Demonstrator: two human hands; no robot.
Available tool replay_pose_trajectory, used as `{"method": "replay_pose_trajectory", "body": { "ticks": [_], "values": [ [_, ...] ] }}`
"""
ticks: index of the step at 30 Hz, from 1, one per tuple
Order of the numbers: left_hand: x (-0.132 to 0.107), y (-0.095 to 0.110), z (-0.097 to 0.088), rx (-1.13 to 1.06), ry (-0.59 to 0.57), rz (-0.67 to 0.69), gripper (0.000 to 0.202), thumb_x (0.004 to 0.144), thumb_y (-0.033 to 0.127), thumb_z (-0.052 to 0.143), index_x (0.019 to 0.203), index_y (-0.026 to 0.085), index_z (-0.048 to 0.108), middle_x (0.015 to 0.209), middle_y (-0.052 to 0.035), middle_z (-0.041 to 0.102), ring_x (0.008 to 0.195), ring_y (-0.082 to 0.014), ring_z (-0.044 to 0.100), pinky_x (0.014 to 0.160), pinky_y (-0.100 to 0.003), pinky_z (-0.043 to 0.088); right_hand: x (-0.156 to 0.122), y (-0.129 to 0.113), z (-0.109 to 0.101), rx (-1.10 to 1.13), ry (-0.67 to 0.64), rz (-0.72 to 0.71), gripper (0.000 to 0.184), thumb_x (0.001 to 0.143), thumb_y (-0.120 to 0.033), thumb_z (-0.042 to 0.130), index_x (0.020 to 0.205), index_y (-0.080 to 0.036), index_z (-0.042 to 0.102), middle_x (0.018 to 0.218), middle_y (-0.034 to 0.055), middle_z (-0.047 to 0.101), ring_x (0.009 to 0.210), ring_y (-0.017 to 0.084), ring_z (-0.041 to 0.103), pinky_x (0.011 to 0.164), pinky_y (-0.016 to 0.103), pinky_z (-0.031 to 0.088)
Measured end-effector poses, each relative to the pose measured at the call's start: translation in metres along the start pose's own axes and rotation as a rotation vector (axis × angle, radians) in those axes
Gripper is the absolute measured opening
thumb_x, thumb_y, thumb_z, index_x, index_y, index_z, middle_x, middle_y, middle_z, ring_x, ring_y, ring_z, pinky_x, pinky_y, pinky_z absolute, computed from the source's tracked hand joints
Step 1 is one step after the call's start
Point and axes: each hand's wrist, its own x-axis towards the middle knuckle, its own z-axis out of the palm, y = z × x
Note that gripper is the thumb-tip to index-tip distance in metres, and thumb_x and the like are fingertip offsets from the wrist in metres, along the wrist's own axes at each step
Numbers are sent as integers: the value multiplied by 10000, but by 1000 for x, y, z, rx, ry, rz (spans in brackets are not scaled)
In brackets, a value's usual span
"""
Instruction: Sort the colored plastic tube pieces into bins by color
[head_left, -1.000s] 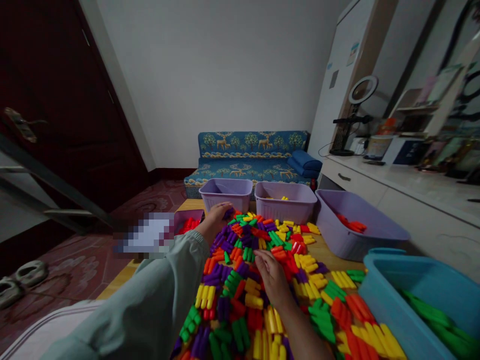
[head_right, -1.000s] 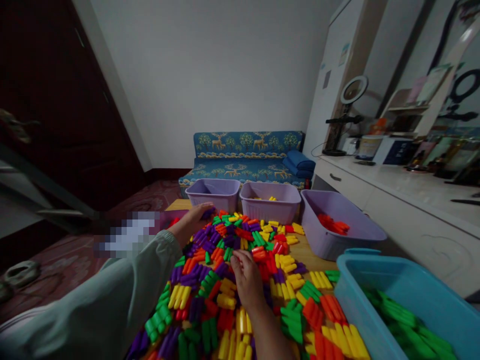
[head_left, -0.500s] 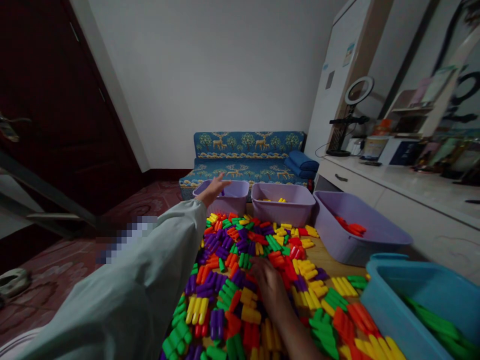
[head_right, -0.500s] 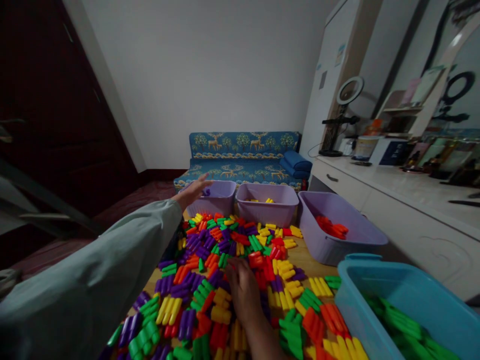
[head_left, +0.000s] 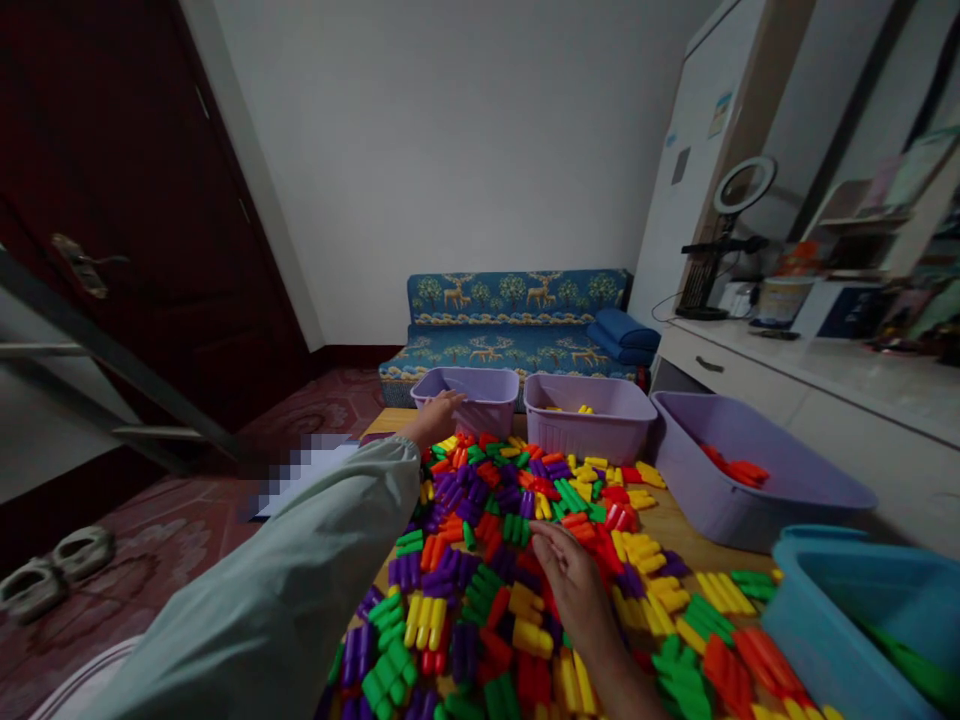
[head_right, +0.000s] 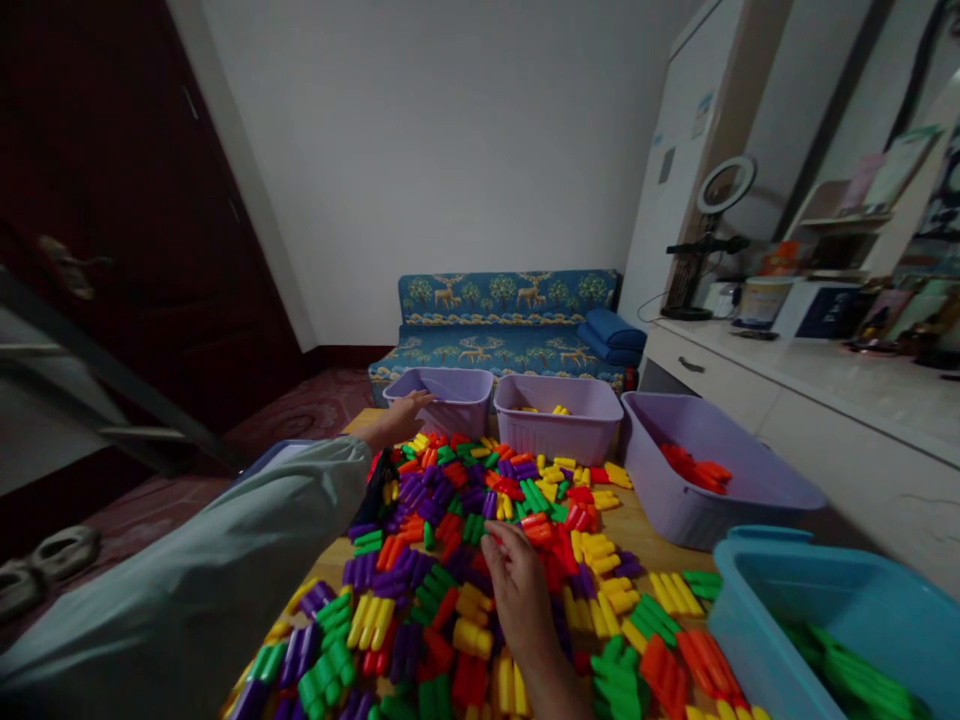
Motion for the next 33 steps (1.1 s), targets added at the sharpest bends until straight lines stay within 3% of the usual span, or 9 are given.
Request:
{"method": "replay_pose_trajectory", "body": {
  "ticks": [4,8,12,17,21,25,28,33],
  "values": [
    [-12,13,8,83,27,84,415,749,58,434,1051,195,684,1132,-105,647,1087,-226,579,985,-328,400,13,-10,-4,-71,104,-57,303,841,-438,528,970,-212,683,1029,95,689,949,245,645,803,374,542],
    [-31,18,26,89,-54,86,297,797,133,463,936,217,711,974,-96,675,946,-228,617,886,-319,438,53,-22,-2,-228,121,-220,222,839,-292,497,932,-210,681,1003,77,681,968,228,622,890,397,495],
    [-41,17,47,48,-38,51,251,783,289,591,1003,210,683,968,-127,638,933,-268,608,875,-352,437,115,-20,13,-535,-8,-302,236,798,-158,512,978,-171,664,1056,103,656,1025,237,595,932,381,457],
    [-35,22,71,-4,-3,-49,260,776,363,619,992,232,677,946,-114,631,930,-269,596,895,-364,432,168,3,35,-887,-226,-250,263,828,-103,476,1034,-121,638,1088,156,634,1057,235,583,911,322,435],
    [-31,30,83,159,-88,-114,374,815,430,544,1132,250,629,1051,-123,625,1019,-291,563,910,-406,429,178,17,47,-948,-261,-201,253,872,-185,456,1037,-101,629,1078,176,621,1012,239,595,867,326,432],
    [-32,40,88,397,-180,-146,477,859,485,409,1277,293,532,1177,-120,595,1134,-324,493,910,-461,423,177,19,51,-1055,-299,-161,356,914,-288,379,1171,-146,581,1212,148,574,1088,256,556,922,388,383],
    [-35,44,89,422,-170,-163,468,855,462,394,1269,301,545,1168,-112,611,1135,-326,495,875,-452,444,172,16,51,-1100,-329,-91,395,924,-332,324,1199,-200,575,1266,116,556,1120,256,538,952,424,344],
    [-46,44,89,369,-176,-210,473,840,482,398,1252,311,557,1176,-81,629,1135,-318,519,898,-458,439,156,8,45,-1087,-311,-32,381,892,-344,354,1136,-194,604,1187,105,598,1072,249,566,934,413,346]
  ]
}}
